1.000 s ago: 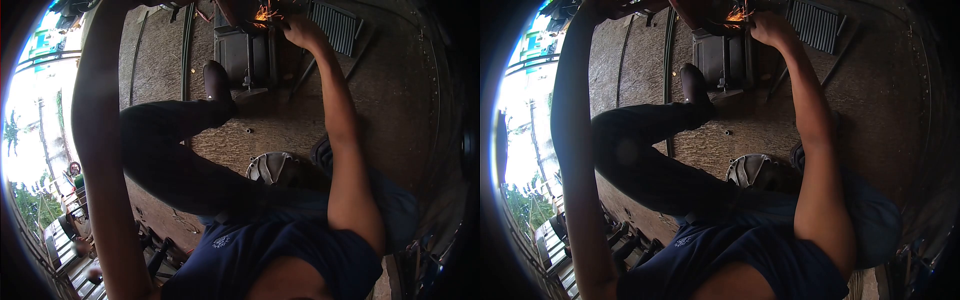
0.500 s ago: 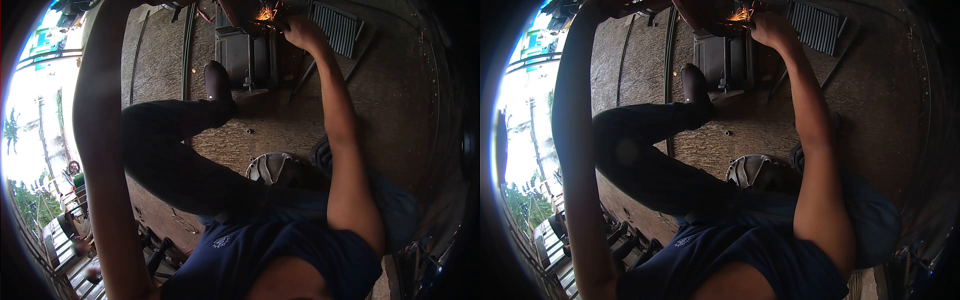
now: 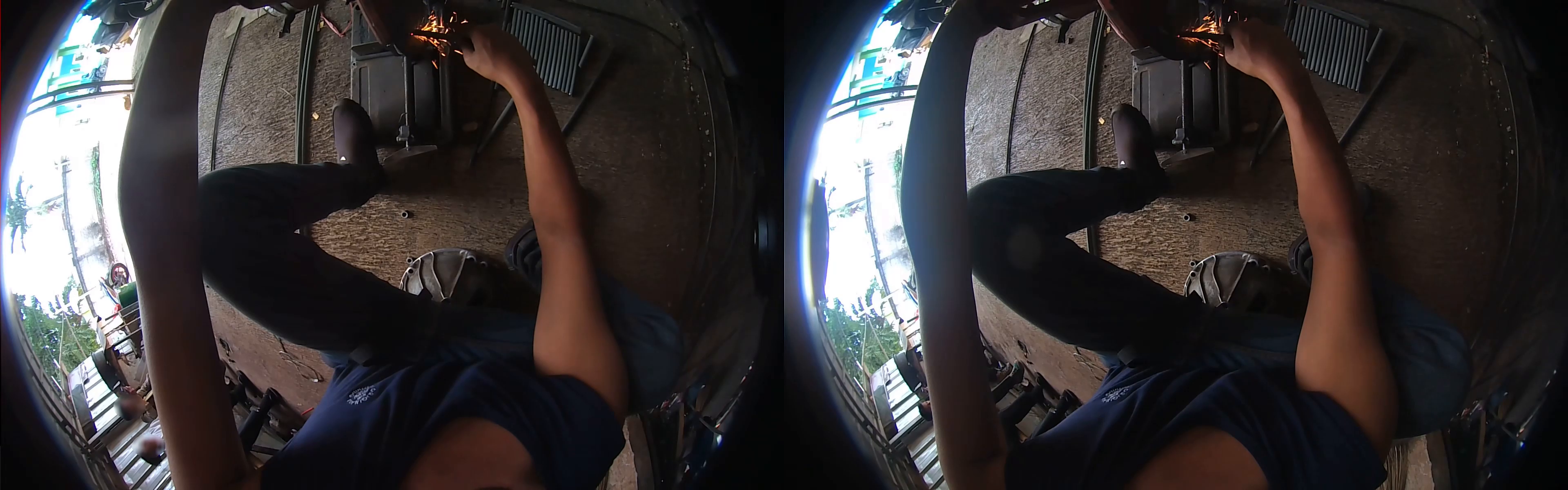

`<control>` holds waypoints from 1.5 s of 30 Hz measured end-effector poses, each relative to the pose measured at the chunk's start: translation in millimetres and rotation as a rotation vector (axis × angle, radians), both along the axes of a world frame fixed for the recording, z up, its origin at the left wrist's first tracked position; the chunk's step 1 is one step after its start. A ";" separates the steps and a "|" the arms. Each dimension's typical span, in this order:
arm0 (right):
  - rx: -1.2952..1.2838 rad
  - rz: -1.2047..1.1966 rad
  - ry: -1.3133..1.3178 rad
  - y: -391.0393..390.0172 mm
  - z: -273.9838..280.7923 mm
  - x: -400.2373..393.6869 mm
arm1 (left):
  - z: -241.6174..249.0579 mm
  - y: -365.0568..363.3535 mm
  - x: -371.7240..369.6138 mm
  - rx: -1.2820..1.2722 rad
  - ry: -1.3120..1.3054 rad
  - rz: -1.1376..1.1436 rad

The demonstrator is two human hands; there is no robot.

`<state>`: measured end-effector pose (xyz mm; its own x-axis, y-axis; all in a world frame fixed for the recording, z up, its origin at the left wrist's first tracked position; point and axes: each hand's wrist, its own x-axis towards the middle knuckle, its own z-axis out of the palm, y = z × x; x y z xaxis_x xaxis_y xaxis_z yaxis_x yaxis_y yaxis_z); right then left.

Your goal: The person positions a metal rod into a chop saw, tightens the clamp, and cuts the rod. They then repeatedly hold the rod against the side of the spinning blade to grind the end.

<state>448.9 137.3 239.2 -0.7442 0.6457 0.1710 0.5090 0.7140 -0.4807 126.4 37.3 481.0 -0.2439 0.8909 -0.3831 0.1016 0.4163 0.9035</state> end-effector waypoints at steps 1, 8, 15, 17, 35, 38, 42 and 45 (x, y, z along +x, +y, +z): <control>-0.009 -0.006 -0.009 -1.5 4.2 0.2 | 0.2 0.3 -0.2 0.001 0.001 -0.004; 0.046 -0.013 -0.048 1.3 1.0 -1.3 | 2.1 3.0 -1.6 0.009 0.005 -0.033; 0.037 -0.008 -0.058 -5.3 11.3 -0.1 | 2.6 4.3 -4.4 0.014 0.007 -0.059; 0.047 -0.022 -0.079 -5.1 9.6 0.1 | 2.3 4.6 -5.1 0.014 0.007 -0.066; 0.077 -0.037 -0.067 5.4 6.1 -8.4 | 5.6 7.1 -11.7 0.021 0.024 -0.126; 0.052 -0.021 -0.103 12.4 0.0 -11.4 | 4.9 7.8 -12.4 0.019 0.026 -0.138; 0.061 -0.037 -0.079 10.2 -0.3 -11.1 | 5.2 8.4 -14.7 0.022 0.028 -0.152; 0.040 -0.039 -0.061 0.9 9.7 -5.9 | 3.5 8.2 -15.5 0.024 0.026 -0.163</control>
<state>443.0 138.2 249.0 -0.7281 0.6683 0.1521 0.5647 0.7107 -0.4195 110.8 45.5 484.5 -0.1052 0.9281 -0.3570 0.1889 0.3711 0.9092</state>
